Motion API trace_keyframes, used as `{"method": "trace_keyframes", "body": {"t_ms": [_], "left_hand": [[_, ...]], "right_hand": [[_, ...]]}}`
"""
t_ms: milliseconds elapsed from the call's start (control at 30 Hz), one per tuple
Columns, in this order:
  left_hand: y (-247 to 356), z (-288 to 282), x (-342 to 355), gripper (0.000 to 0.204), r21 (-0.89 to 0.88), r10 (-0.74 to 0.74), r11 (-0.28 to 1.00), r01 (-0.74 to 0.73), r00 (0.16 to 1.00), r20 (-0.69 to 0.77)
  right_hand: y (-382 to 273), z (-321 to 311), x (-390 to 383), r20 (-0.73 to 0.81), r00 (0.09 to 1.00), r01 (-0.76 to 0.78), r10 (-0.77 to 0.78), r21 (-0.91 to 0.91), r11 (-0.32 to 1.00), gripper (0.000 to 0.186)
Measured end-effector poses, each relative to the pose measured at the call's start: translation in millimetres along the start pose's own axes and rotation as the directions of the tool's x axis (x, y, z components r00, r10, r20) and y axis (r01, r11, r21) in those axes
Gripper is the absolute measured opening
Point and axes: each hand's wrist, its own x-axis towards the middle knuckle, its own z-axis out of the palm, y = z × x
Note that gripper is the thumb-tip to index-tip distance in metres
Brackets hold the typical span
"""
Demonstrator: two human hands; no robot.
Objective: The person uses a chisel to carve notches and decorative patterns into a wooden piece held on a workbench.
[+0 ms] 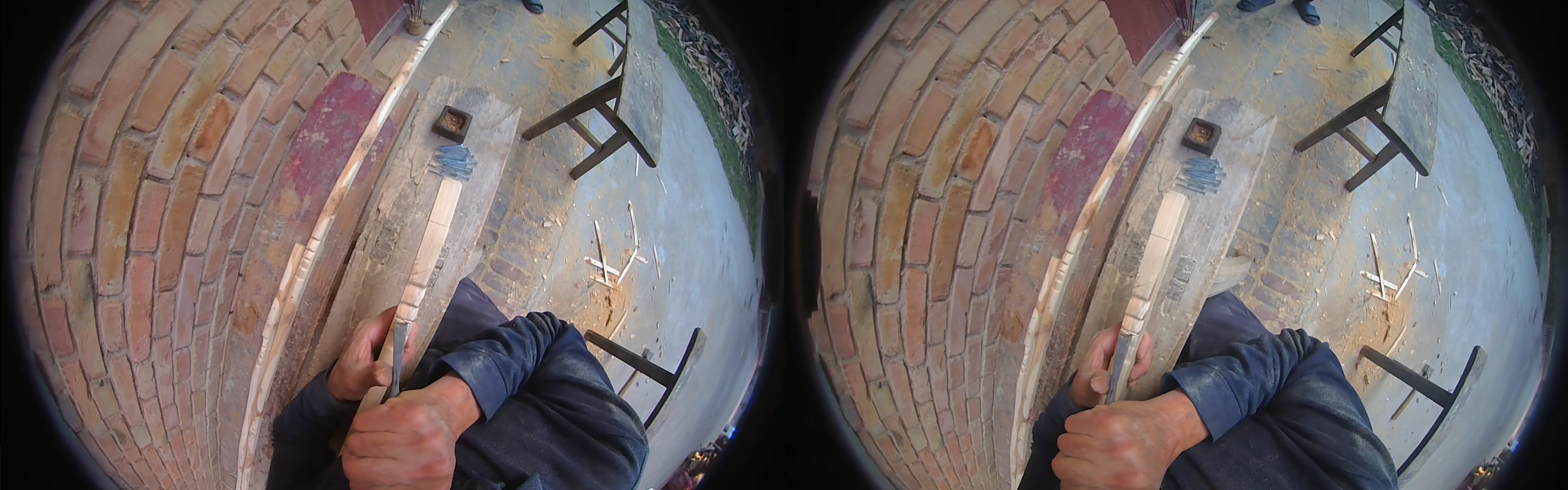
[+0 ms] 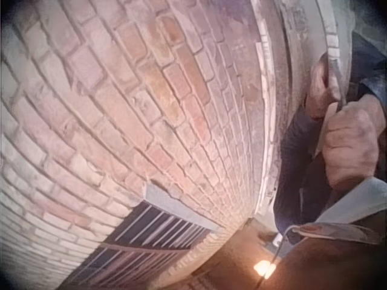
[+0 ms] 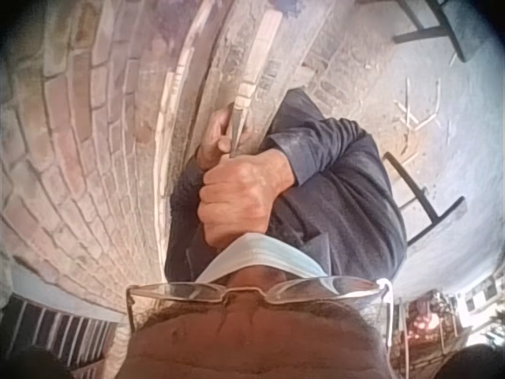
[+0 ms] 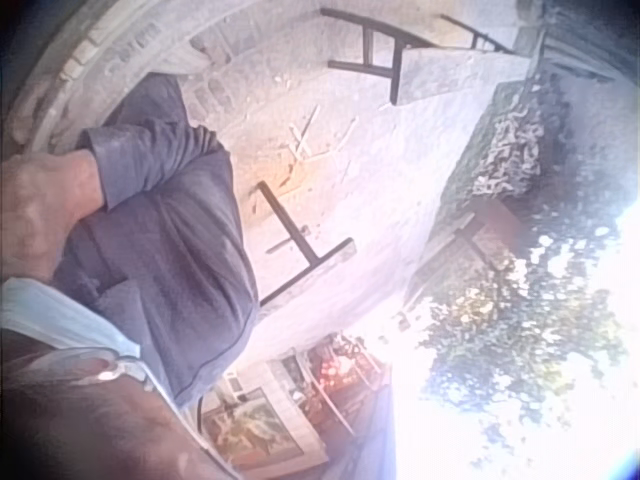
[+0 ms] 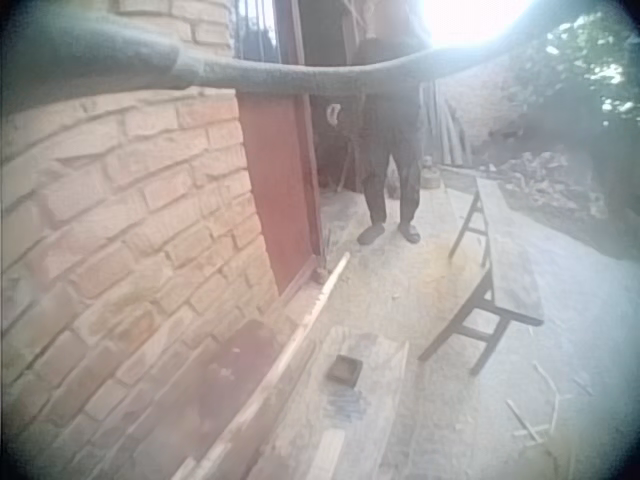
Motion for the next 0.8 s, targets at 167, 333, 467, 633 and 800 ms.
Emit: {"method": "trace_keyframes", "body": {"t_ms": [167, 333, 467, 633, 800], "left_hand": [[-3, -4, -1, 0.094, 0.096, 0.007, 0.995, -0.006, 1.000, -0.007], [0, -7, -2, 0.092, 0.094, 0.008, 0.996, -0.006, 1.000, -0.017], [8, -1, -4, 0.105, 0.102, -0.121, 0.986, 0.131, 0.988, -0.096], [10, 3, -3, 0.111, 0.017, -0.162, 0.986, 0.166, 0.975, -0.150], [-5, -5, -5, 0.114, 0.133, -0.041, 0.990, 0.045, 0.999, -0.030]], "right_hand": [[3, -8, 1, 0.146, 0.989, -0.016, 0.006, 0.065, 0.998, 0.021], [2, 11, -31, 0.226, 0.974, -0.056, 0.027, 0.125, 0.991, 0.020], [5, 27, -20, -0.102, 0.995, 0.001, -0.004, -0.027, 1.000, 0.024], [12, 15, -15, -0.007, 1.000, 0.009, -0.009, -0.050, 0.999, 0.023], [4, 25, -2, 0.031, 0.997, -0.061, 0.065, -0.122, 0.991, 0.029]]}}
